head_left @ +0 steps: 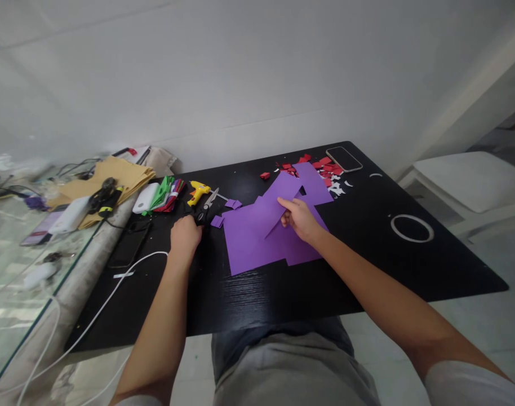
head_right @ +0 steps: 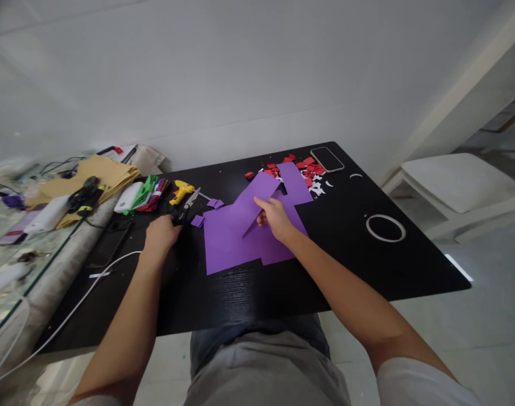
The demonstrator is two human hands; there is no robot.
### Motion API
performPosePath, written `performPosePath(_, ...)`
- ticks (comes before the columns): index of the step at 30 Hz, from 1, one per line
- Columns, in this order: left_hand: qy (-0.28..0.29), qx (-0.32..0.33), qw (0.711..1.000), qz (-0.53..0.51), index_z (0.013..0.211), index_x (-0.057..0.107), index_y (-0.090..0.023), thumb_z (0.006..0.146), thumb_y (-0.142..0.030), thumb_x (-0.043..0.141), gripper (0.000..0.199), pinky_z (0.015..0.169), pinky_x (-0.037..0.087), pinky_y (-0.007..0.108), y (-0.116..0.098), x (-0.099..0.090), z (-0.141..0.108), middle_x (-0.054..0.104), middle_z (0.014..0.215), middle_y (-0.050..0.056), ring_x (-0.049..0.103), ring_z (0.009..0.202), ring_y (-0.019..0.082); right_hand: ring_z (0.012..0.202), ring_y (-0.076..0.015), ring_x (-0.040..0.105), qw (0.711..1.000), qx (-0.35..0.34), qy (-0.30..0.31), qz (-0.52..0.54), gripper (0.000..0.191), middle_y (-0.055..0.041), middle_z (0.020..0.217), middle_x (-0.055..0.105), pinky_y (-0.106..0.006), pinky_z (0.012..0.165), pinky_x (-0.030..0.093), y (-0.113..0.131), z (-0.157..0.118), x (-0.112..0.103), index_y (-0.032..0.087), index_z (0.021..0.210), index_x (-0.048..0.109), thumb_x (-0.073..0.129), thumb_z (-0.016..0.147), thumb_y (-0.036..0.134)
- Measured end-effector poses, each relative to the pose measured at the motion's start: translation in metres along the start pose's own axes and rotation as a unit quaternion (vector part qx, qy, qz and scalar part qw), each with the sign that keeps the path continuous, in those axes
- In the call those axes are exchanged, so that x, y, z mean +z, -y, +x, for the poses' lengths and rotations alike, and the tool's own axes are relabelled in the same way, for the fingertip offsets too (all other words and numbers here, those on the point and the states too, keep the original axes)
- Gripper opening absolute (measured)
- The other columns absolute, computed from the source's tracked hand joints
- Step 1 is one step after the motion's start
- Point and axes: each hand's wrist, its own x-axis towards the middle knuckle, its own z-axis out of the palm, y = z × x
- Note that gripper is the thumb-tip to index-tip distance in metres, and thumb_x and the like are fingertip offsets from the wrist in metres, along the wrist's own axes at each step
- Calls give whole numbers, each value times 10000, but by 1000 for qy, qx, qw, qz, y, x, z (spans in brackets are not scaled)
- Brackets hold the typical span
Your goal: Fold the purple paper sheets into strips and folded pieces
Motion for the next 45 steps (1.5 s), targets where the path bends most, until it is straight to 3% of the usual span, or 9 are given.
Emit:
performPosePath(13,4,-26,1000,-15,1174,706,-70,890,-213,617,331,958,536,473,6,2,2,701,1222,289,688,1153,419,484,-104,502,997,62,-2,55,392,40,582,536,-249,460,429,0,4,-3,227,729,508,870,773,371)
performPosePath(17,-80,-16,995,-50,1214,671,-76,904,-181,569,342,990,515,478,-9,-5,-6,681,1230,269,670,1169,404,493,-113,512,997,56,32,39,357,31,579,560,-255,452,414,-1,1,-1,220,739,563,887,738,370)
performPosePath(21,-149,131,960,-200,1155,669,-117,1017,-264,485,273,989,531,427,-36,-1,-21,731,1110,182,702,1070,310,485,-115,515,991,73,115,-11,343,6,587,600,-259,440,374,-2,-6,2,199,734,610,889,726,397)
performPosePath(25,-116,334,882,-311,1431,551,-159,1000,-216,552,434,1033,528,402,-56,12,-35,739,1168,127,697,1089,239,500,-109,515,980,105,167,-9,332,-1,608,617,-247,441,364,-2,-11,6,183,728,640,913,692,369)
performPosePath(30,-47,423,810,-403,1425,610,-209,967,-193,621,458,960,566,370,-64,22,-42,736,1264,122,712,1028,203,516,-106,522,979,107,170,-31,323,4,619,629,-226,439,352,-4,-13,9,175,779,693,945,626,305)
performPosePath(35,1,390,794,-466,1117,760,-193,927,-187,633,229,933,564,363,-70,26,-42,774,1159,114,718,1052,224,541,-109,546,983,58,162,-63,325,-16,721,692,-235,461,406,-10,-12,11,176,810,738,951,595,294)
performPosePath(39,50,346,787,-508,1025,753,-178,931,-210,590,191,907,549,361,-69,25,-42,765,1094,111,710,990,215,564,-128,587,995,20,86,-37,258,-12,682,669,-256,510,461,-11,-9,11,187,741,682,891,670,320)
performPosePath(42,81,305,747,-586,1162,685,-196,921,-245,627,253,812,539,313,-70,25,-43,742,990,70,692,868,180,572,-123,577,998,1,62,-16,187,-4,685,650,-263,531,479,-7,-8,9,187,750,678,825,730,300)
performPosePath(45,100,214,686,-688,1292,580,-230,867,-340,757,473,659,492,244,-74,27,-44,712,894,16,636,691,134,617,-119,580,997,8,72,-17,153,-16,761,671,-265,563,511,-4,-10,8,175,809,715,820,733,256)
